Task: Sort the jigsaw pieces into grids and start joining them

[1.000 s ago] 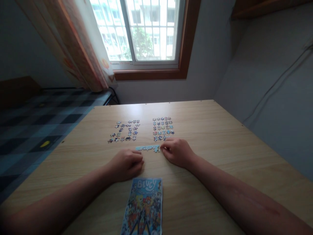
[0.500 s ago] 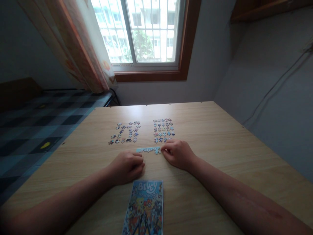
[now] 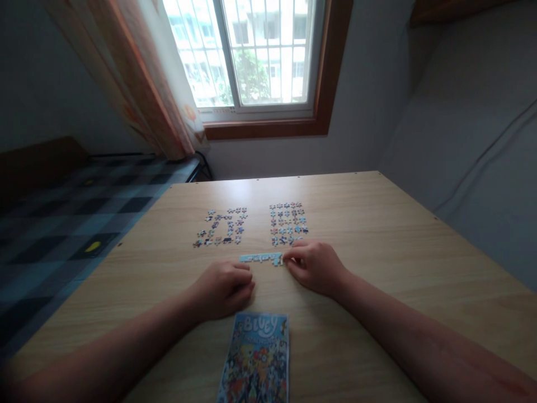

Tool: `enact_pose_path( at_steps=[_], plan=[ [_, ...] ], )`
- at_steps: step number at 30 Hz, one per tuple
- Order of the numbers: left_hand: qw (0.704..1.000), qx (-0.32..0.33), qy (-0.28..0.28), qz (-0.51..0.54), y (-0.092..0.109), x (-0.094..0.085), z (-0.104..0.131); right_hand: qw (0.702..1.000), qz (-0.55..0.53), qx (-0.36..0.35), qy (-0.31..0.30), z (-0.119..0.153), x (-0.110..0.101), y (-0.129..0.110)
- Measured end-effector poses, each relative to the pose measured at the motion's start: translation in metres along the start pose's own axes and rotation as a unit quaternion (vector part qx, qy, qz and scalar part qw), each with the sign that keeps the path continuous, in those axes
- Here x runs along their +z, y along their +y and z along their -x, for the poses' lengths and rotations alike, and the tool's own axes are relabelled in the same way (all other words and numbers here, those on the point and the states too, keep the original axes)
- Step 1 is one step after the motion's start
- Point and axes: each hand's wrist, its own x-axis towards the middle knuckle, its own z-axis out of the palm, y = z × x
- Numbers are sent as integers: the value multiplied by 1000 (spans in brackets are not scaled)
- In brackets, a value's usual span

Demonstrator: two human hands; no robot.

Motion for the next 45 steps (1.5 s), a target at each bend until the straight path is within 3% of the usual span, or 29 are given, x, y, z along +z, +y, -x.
enact_pose_path(
  at_steps=[10,35,40,45],
  plan=[
    [999,-8,6,-39,4,3,4,998,-49,31,19,1,5,8],
    [999,-26,22,-26,2,9,7,992,-92,76,29,1,9,8],
    [981,-99,107,-126,1,-8,-1,991,-101,81,44,-1,6,7],
    [954,-199,99,-201,-23,-32,-23,987,-123,93,53,-2,9,10]
  ],
)
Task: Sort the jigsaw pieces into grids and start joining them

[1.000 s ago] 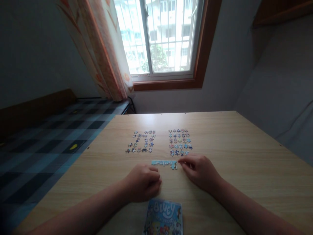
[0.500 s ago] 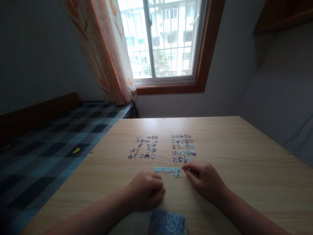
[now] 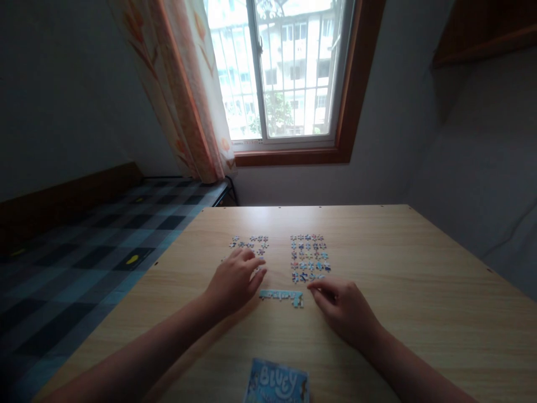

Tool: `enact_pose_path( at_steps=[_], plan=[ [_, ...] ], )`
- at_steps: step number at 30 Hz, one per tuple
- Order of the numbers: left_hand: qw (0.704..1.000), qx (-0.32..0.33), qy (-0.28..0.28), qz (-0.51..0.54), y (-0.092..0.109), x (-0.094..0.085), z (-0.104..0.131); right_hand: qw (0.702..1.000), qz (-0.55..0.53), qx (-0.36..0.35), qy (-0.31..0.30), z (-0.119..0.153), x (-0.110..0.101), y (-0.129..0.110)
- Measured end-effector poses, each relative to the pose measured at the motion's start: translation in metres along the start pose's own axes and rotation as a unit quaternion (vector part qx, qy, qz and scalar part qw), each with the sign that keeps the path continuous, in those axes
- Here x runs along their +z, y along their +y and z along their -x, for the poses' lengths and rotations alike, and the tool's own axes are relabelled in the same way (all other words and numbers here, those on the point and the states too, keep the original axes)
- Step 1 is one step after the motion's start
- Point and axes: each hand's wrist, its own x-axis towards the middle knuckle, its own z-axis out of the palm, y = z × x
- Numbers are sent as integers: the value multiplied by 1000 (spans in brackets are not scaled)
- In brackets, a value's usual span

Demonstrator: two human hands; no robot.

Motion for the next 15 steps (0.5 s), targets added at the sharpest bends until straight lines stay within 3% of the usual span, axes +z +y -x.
enact_pose_path(
  at_steps=[4,8,11,15],
  plan=[
    [997,-55,2,-61,-12,14,-26,1000,-12,5,-1,-1,0,0],
    [990,-104,-30,-95,-13,36,-40,1000,-28,12,-9,-1,-1,-4],
    [988,-109,-43,-97,-8,46,-43,999,-33,9,-12,-2,-1,-4],
    [990,-98,-51,-87,0,46,-43,999,-31,6,-10,-3,-1,-4]
  ],
)
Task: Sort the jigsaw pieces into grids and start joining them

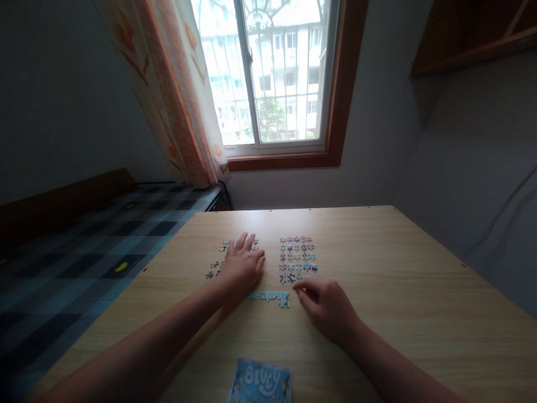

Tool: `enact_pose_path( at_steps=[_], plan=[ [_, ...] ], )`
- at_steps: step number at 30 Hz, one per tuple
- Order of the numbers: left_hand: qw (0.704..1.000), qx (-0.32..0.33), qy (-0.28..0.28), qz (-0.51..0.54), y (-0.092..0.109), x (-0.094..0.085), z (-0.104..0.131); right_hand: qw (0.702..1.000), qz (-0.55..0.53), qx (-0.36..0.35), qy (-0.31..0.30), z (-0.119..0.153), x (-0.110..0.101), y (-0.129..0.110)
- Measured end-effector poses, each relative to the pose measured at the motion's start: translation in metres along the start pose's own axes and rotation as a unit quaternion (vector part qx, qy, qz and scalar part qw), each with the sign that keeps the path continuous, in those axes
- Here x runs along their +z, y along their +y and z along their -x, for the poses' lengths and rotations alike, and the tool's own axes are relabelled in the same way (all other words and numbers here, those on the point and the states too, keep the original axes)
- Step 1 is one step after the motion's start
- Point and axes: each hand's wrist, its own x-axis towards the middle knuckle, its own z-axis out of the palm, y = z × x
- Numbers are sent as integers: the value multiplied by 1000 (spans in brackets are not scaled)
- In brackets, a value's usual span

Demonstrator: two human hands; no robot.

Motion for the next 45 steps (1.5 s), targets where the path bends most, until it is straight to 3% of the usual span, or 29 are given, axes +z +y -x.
enact_pose_path(
  at_steps=[9,13,17,22,28,33,39,45],
  plan=[
    [1000,-26,3,-3,-3,-2,1,1000,-6,-3,3,-1,2,1],
    [999,13,-7,39,2,-5,2,1000,-2,-9,4,-1,2,1],
    [996,66,-10,67,0,-19,-2,1000,0,-13,6,-2,1,0],
    [998,5,36,54,-8,-31,-6,1000,-2,-9,7,-1,1,0],
    [998,21,-41,31,3,-26,1,1000,-8,-14,10,-2,0,-1],
    [999,44,-27,6,14,-30,0,1000,-7,-17,17,-2,-1,-3],
    [995,63,-80,9,14,-42,-8,999,-17,-24,24,-3,0,-2],
    [995,69,-73,18,16,-37,-11,999,-8,-25,26,-3,0,-3]
  ],
)
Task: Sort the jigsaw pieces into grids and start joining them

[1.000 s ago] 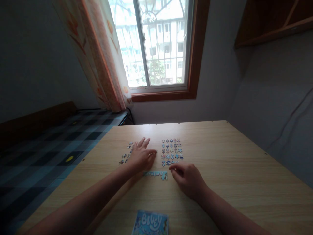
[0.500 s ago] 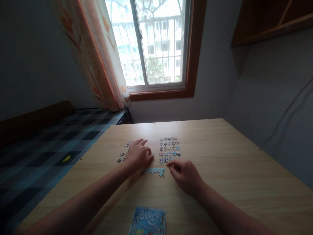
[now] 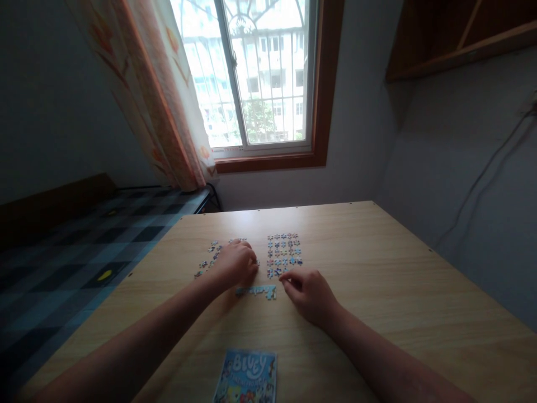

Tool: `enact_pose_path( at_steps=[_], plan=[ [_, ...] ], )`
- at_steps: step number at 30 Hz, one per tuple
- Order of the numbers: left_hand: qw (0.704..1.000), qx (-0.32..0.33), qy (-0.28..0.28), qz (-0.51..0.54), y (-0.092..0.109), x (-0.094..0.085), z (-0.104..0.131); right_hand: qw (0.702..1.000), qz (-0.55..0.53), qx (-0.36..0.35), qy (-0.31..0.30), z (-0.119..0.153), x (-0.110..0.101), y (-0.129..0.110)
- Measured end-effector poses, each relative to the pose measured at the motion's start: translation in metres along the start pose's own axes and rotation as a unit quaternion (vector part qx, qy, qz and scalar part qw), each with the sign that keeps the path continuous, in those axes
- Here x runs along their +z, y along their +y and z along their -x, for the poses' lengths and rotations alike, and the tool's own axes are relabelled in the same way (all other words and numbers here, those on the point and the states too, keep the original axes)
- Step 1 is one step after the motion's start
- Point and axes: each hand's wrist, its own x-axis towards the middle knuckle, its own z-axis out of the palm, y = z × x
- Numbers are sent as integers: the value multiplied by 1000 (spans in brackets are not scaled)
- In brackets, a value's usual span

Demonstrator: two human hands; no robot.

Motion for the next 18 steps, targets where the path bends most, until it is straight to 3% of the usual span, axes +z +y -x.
enact_pose_path(
  at_steps=[5,12,18],
  plan=[
    [1000,13,-9,5,-1,4,-5,1000,-2,-2,1,0,0,-1],
    [997,37,-70,14,-5,-8,-9,1000,-3,-11,3,0,-1,0],
    [988,75,-101,95,-15,-10,-13,1000,-13,-14,6,1,-1,2]
  ],
)
